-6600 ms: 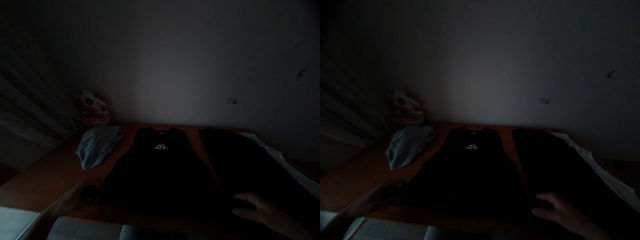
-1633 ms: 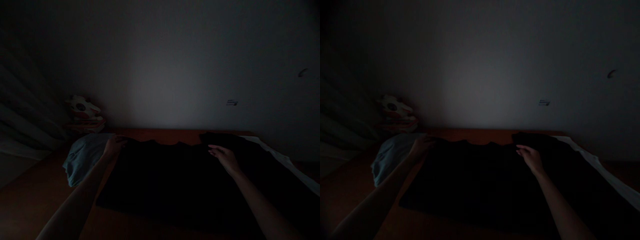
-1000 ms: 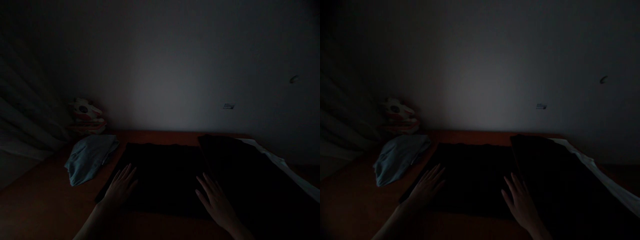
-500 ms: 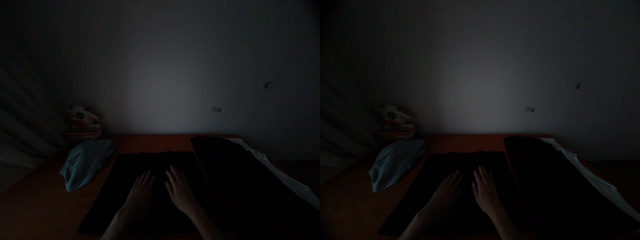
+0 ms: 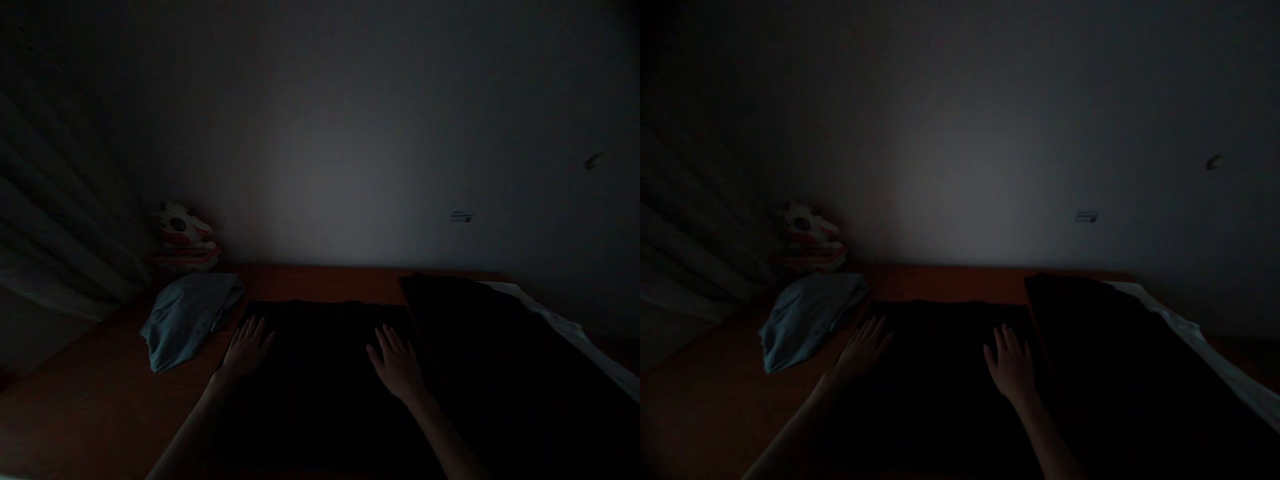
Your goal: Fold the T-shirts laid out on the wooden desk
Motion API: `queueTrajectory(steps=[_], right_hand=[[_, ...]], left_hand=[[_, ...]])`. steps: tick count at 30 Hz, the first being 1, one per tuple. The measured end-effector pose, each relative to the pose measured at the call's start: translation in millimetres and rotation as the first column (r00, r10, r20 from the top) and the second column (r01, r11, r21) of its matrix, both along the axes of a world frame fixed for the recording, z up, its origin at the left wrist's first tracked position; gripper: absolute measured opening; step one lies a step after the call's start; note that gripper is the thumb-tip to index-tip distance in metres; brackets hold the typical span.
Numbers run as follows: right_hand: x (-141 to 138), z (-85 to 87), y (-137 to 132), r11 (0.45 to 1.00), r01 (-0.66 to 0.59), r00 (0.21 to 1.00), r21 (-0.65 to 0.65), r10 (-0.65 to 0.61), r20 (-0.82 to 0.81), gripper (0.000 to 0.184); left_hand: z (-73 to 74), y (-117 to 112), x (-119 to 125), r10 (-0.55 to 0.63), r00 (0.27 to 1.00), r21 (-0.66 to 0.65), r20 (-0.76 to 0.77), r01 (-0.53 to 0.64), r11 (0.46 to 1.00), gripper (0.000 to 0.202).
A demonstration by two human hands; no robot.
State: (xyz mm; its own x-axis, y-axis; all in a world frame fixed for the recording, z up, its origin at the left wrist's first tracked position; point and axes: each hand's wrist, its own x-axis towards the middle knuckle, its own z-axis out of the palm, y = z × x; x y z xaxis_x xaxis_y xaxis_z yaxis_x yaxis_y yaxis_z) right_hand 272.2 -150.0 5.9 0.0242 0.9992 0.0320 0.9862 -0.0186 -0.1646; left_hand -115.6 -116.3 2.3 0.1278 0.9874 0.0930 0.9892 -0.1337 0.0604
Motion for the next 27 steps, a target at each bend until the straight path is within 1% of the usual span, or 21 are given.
queueTrajectory(steps=[2,3,4,6,7,8,11,12,14,16,18,21,23,27], right_hand=[[-11,9.0,10,1.0,0.031,0.999,0.004,-0.031,0.012,0.062],[-17,14.0,17,1.0,0.024,1.0,0.005,-0.024,0.01,0.06],[-21,18.3,24,1.0,-0.012,1.0,0.009,0.012,0.003,0.06],[-22,21.9,37,0.995,-0.102,0.995,0.02,0.102,-0.007,0.06],[-18,20.5,43,0.994,-0.11,0.994,0.021,0.11,-0.006,0.061],[-12,17.2,49,0.997,-0.081,0.997,0.017,0.081,-0.001,0.063],[12,0.8,60,0.994,0.111,0.994,-0.009,-0.111,0.007,0.073],[19,-4.4,62,0.989,0.149,0.989,-0.012,-0.149,0.001,0.075],[28,-11.4,65,0.986,0.167,0.986,-0.004,-0.167,-0.016,0.076],[31,-13.6,67,0.985,0.173,0.984,0.003,-0.173,-0.04,0.075],[29,-12.6,66,0.984,0.179,0.982,0.01,-0.178,-0.064,0.074],[25,-10.1,63,0.981,0.187,0.979,0.045,-0.183,-0.09,0.072],[23,-9.0,59,0.979,0.19,0.978,0.079,-0.181,-0.107,0.07],[21,-8.0,48,0.972,0.198,0.976,0.124,-0.183,-0.122,0.062]], left_hand=[[7.9,11,7,0.102,0.995,-0.03,0.016,-0.101,0.994,0.059],[11.2,17,15,0.114,0.993,-0.024,0.033,-0.114,0.993,0.064],[13.5,23,23,0.093,0.994,-0.005,0.051,-0.092,0.996,0.067],[14.1,33,36,0.003,0.997,0.045,0.082,-0.007,0.999,0.066],[12.2,38,38,-0.026,0.995,0.06,0.092,0.02,0.998,0.064],[9.0,42,38,-0.037,0.994,0.066,0.1,0.031,0.997,0.062],[-4.5,53,26,-0.024,0.989,0.088,0.146,0.011,0.996,0.057],[-9.0,56,20,-0.02,0.985,0.11,0.17,0.001,0.994,0.056],[-16.2,63,10,0.016,0.976,0.167,0.217,-0.053,0.985,0.055],[-20.3,68,3,0.078,0.968,0.219,0.239,-0.132,0.967,0.053],[-20.9,70,0,0.138,0.964,0.257,0.228,-0.197,0.946,0.053],[-15.1,65,3,0.181,0.963,0.269,0.199,-0.232,0.935,0.058],[-7.9,59,8,0.237,0.951,0.232,0.198,-0.28,0.931,0.061],[3.7,46,16,0.363,0.907,0.099,0.212,-0.39,0.916,0.062]])
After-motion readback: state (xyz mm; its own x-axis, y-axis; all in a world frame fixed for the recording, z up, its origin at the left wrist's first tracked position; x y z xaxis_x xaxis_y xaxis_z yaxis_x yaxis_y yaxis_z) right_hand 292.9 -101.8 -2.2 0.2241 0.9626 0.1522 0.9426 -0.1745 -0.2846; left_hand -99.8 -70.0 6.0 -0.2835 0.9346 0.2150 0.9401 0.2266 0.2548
